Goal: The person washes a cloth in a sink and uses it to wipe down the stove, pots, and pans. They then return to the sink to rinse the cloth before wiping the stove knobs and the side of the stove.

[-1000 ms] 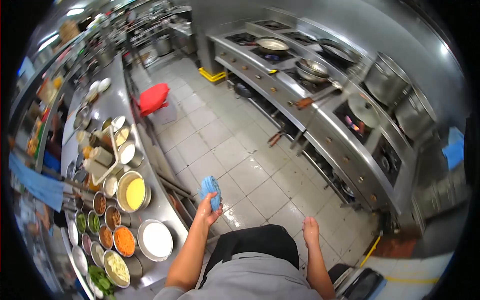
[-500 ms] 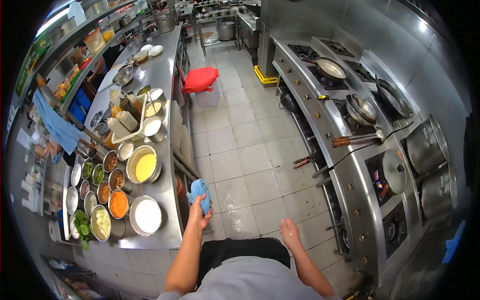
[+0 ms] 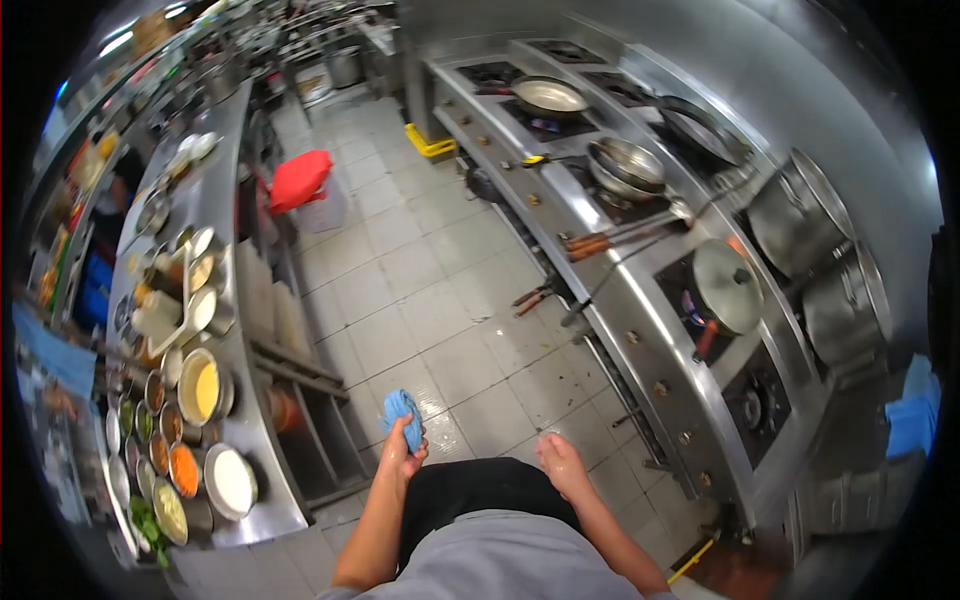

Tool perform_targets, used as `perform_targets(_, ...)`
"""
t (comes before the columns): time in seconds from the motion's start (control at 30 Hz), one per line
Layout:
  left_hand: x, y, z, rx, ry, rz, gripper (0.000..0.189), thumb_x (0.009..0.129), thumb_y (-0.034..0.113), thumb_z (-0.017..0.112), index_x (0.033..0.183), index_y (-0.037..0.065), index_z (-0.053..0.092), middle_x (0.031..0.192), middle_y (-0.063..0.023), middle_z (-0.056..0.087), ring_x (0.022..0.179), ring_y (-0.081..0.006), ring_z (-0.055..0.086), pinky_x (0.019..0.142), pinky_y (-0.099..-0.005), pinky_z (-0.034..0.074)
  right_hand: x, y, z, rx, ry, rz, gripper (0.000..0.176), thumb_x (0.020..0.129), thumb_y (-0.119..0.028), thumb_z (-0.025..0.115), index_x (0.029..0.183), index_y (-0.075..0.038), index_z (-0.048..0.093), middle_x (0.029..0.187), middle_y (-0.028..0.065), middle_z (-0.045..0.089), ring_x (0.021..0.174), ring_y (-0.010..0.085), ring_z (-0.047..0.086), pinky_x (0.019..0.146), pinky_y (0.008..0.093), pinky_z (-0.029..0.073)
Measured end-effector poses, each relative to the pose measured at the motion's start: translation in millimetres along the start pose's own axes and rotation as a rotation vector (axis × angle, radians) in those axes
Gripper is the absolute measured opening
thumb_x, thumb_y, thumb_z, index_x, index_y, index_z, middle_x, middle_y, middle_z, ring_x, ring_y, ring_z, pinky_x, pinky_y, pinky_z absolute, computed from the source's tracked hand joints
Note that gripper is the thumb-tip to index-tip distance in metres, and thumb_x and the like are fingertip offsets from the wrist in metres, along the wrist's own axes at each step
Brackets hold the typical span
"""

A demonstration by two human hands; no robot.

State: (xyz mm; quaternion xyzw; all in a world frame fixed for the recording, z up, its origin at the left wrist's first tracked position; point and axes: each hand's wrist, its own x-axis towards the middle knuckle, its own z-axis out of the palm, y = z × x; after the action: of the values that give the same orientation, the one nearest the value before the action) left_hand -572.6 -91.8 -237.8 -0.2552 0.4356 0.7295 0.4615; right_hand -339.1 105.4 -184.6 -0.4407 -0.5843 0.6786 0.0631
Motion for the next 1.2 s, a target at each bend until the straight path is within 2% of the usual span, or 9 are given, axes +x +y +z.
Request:
perform_targets(0.3, 49, -52, 47, 0.718, -0.031, -0.003, 0.061, 0.079, 0.060, 0.058, 0.109, 0.007, 0.052, 0.082, -0.0102, 0.056, 0.060, -0.0197, 0.053, 0.047, -0.0317, 0.043, -11, 36, -48, -0.250, -0.043, -0.082, 0.019, 0.092, -0.022, 0.052, 0.091, -0.004, 0.057, 0.068, 0.0013, 0.052, 0.063, 0.0097, 0.047, 0.057, 0.0241, 0.040)
perform_targets(0.4, 11, -61, 91, 1.038, 0.034, -0.024, 0.082, 0.078, 0.067, 0.052, 0.121, -0.002, 0.048, 0.101, -0.0200, 0.058, 0.092, -0.0298, 0.058, 0.068, -0.0414, 0.048, -8, 48, -68, 0.529, -0.204, 0.112, 0.038, 0.093, -0.025, 0.051, 0.126, -0.009, 0.041, 0.084, 0.0075, 0.057, 0.069, 0.0169, 0.054, 0.062, 0.0321, 0.047)
perform_targets(0.5, -16, -53, 114, 1.382, -0.414, 0.260, 0.058, 0.086, 0.054, 0.053, 0.112, 0.003, 0.058, 0.105, -0.0141, 0.062, 0.093, -0.0209, 0.056, 0.081, -0.0351, 0.046, -11, -2, -50, 0.696, -0.236, 0.168, 0.060, 0.091, -0.028, 0.054, 0.141, -0.014, 0.023, 0.106, 0.0116, 0.058, 0.083, 0.0232, 0.060, 0.068, 0.0397, 0.051)
perform_targets(0.53, -9, -61, 109, 1.160, -0.613, 0.350, 0.053, 0.086, 0.053, 0.053, 0.110, 0.006, 0.060, 0.101, -0.0132, 0.063, 0.092, -0.0209, 0.057, 0.082, -0.0345, 0.045, -1, -5, -36, 0.654, -0.330, 0.190, 0.060, 0.091, -0.028, 0.054, 0.141, -0.014, 0.023, 0.106, 0.0116, 0.058, 0.083, 0.0232, 0.060, 0.068, 0.0397, 0.051)
perform_targets(0.6, 0, -56, 99, 1.394, -0.671, 0.619, 0.047, 0.087, 0.049, 0.054, 0.109, 0.008, 0.061, 0.097, -0.0124, 0.063, 0.092, -0.0202, 0.058, 0.083, -0.0342, 0.045, 20, -3, -12, 0.577, -0.363, 0.162, 0.053, 0.090, -0.036, 0.054, 0.135, -0.014, 0.035, 0.110, 0.0136, 0.057, 0.084, 0.0290, 0.060, 0.069, 0.0418, 0.051)
perform_targets(0.73, -34, 21, 103, 1.241, -0.527, 0.675, 0.046, 0.089, 0.044, 0.055, 0.111, 0.005, 0.059, 0.108, -0.0119, 0.060, 0.102, -0.0213, 0.054, 0.088, -0.0348, 0.043, 104, -21, 37, 0.345, -0.532, 0.233, 0.048, 0.089, -0.035, 0.057, 0.128, -0.014, 0.042, 0.108, 0.0113, 0.058, 0.085, 0.0286, 0.060, 0.067, 0.0413, 0.052)
perform_targets(0.8, -43, 66, 99, 0.666, -0.402, 0.338, 0.042, 0.090, 0.040, 0.055, 0.112, 0.004, 0.058, 0.108, -0.0077, 0.060, 0.103, -0.0157, 0.053, 0.089, -0.0322, 0.042, 146, -32, 73, 0.298, -0.580, 0.236, 0.040, 0.089, -0.032, 0.057, 0.121, -0.011, 0.047, 0.106, 0.0103, 0.059, 0.086, 0.0263, 0.060, 0.065, 0.0403, 0.052)
perform_targets(0.93, -35, 151, 76, 0.456, -0.306, 0.557, 0.041, 0.089, 0.034, 0.059, 0.115, 0.002, 0.056, 0.109, -0.0064, 0.061, 0.101, -0.0145, 0.053, 0.089, -0.0297, 0.042, 185, -102, 169, 0.205, -0.662, 0.227, 0.042, 0.088, -0.033, 0.057, 0.120, -0.008, 0.047, 0.107, 0.0111, 0.059, 0.090, 0.0246, 0.059, 0.064, 0.0400, 0.051)
perform_targets(1.2, 37, 247, 5, 0.658, 0.131, 0.767, 0.048, 0.084, 0.035, 0.065, 0.116, 0.001, 0.055, 0.113, -0.0118, 0.059, 0.105, -0.0190, 0.054, 0.091, -0.0304, 0.042, 228, -243, 282, 0.587, -0.742, -0.102, 0.038, 0.090, -0.019, 0.055, 0.124, -0.005, 0.045, 0.118, 0.0125, 0.055, 0.109, 0.0278, 0.053, 0.096, 0.0428, 0.042)
